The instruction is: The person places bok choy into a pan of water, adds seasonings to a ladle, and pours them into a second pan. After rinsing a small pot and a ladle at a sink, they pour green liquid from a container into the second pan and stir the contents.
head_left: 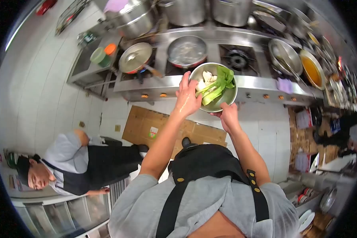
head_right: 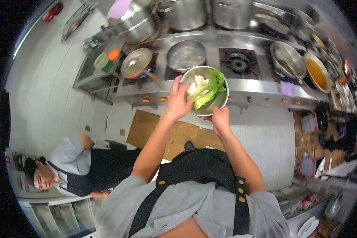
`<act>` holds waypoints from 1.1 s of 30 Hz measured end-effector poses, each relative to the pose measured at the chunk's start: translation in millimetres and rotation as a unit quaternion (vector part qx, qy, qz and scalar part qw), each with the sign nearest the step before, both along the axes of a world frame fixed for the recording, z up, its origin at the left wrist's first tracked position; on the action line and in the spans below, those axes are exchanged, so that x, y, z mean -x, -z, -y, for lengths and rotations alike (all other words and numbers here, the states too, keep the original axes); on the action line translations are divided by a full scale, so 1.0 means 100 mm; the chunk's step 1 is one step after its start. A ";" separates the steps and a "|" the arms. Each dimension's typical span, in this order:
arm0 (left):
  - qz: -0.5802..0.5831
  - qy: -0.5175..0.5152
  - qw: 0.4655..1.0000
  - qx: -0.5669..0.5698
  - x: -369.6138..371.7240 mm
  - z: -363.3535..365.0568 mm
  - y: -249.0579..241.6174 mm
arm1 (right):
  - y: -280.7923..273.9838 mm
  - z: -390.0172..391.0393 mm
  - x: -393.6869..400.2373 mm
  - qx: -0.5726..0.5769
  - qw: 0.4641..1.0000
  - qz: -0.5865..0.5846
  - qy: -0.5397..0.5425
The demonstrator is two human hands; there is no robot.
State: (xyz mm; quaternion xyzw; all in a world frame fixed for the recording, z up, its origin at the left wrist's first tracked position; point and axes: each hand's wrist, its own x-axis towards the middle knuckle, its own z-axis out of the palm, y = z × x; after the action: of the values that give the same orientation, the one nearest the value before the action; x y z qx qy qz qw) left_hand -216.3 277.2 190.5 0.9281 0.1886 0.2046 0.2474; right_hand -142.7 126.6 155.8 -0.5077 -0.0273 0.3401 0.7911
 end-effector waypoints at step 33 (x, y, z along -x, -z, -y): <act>-0.123 -0.134 0.980 -0.080 0.93 -3.32 -0.39 | -0.05 -3.80 -0.07 0.085 0.905 -0.003 -0.417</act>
State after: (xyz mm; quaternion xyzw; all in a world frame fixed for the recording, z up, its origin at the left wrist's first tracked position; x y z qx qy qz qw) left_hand -309.5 609.6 229.6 0.9294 0.3230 0.1341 0.1180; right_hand -136.1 506.8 161.1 -0.5141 -0.2051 0.6413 0.5314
